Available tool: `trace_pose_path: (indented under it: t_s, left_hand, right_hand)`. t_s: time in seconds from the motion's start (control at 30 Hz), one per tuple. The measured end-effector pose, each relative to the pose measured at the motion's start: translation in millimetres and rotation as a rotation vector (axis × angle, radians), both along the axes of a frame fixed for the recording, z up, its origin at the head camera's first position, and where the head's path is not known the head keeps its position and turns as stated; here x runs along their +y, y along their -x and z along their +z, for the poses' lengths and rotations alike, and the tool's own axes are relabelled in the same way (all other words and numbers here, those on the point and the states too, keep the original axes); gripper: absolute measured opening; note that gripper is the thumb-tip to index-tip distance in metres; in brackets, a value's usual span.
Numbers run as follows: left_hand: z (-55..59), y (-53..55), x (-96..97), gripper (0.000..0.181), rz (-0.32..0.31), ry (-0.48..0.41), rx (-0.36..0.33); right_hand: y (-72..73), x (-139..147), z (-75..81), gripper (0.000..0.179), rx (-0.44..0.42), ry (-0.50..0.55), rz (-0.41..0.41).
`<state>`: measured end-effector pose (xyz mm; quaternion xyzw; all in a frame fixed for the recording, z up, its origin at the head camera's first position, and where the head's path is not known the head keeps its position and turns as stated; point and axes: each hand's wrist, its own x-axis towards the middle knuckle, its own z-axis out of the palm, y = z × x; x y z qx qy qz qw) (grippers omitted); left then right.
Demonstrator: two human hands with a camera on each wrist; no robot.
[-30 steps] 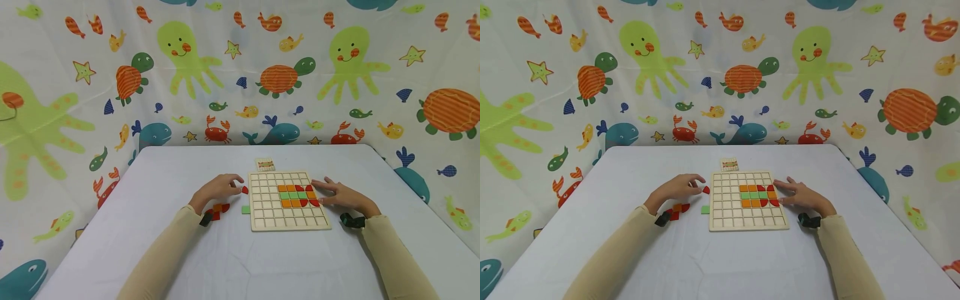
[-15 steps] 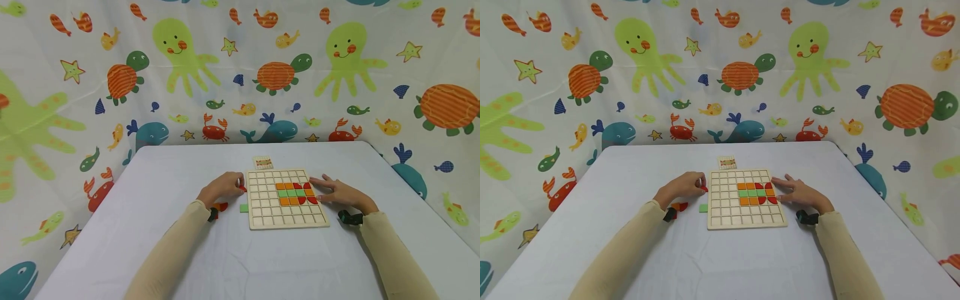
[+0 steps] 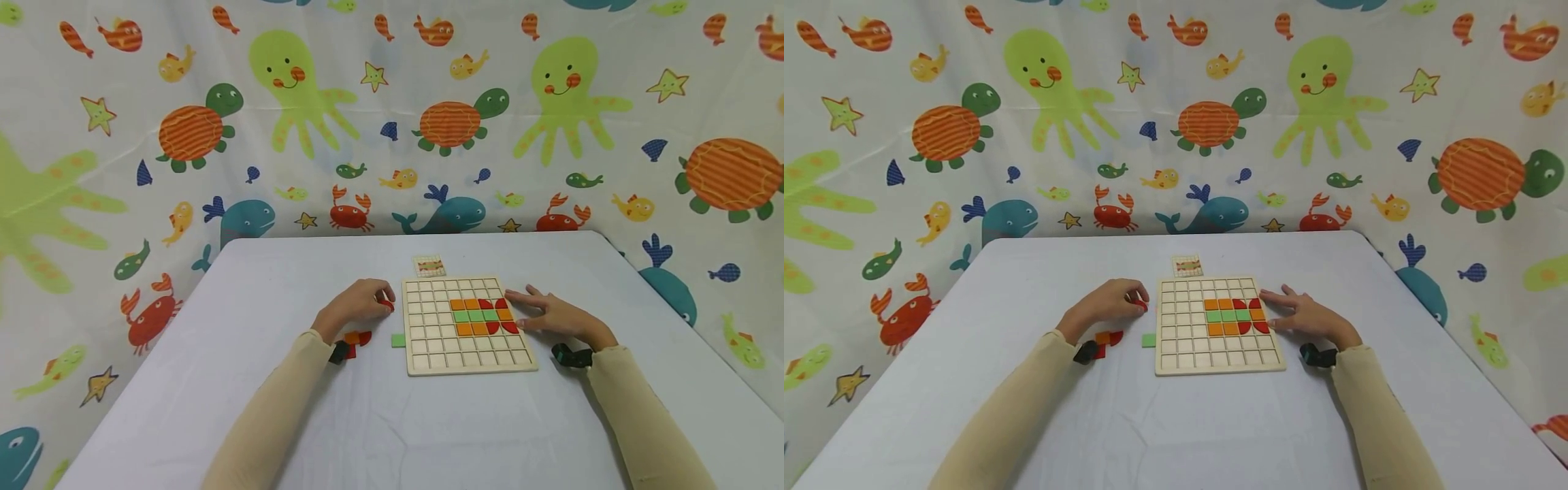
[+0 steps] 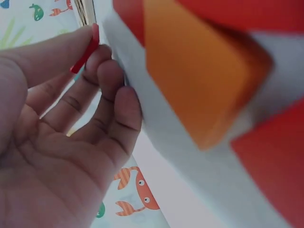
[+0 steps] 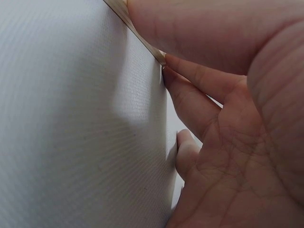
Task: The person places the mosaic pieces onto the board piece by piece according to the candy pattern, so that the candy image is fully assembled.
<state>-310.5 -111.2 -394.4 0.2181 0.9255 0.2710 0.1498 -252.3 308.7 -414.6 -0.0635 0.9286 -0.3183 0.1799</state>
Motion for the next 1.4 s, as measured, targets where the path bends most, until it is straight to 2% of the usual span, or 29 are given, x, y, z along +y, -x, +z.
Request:
trace_pose_path:
  t_s: [0.17, 0.3, 0.43, 0.57, 0.73, 0.97, 1.2, 1.4]
  left_hand:
    - [4.7, 1.9, -9.1, 0.024, 0.024, -0.075, -0.044]
    - [8.0, 4.5, -12.5, 0.020, 0.036, -0.141, -0.062]
    - [9.4, 5.6, -11.3, 0.015, 0.054, -0.217, -0.110]
    - [11.0, 5.4, -5.4, 0.015, 0.081, -0.294, -0.168]
    - [11.7, 6.3, 5.8, 0.016, 0.117, -0.379, -0.204]
    - [8.9, 8.2, 26.5, 0.018, 0.099, -0.512, -0.242]
    - [3.3, 8.6, 42.8, 0.024, 0.105, -0.518, -0.269]
    - [3.5, 5.0, 52.6, 0.023, 0.068, -0.502, -0.241]
  right_hand:
    - [0.6, -1, 1.1, 0.091, 0.002, -0.007, -0.005]
    - [1.1, 0, 0.1, 0.091, 0.002, -0.002, -0.001]
    - [1.4, 0, -0.7, 0.091, 0.004, -0.004, 0.003]
    - [0.7, -1, 0.5, 0.091, 0.001, -0.006, -0.006]
    - [1.5, 0, 0.0, 0.091, -0.003, -0.010, -0.003]
    - [2.0, 1, -0.2, 0.091, -0.007, -0.004, -0.005]
    - [3.5, 2, -2.3, 0.091, -0.006, 0.013, -0.004]
    - [4.0, 4, -3.3, 0.091, -0.004, 0.015, 0.000]
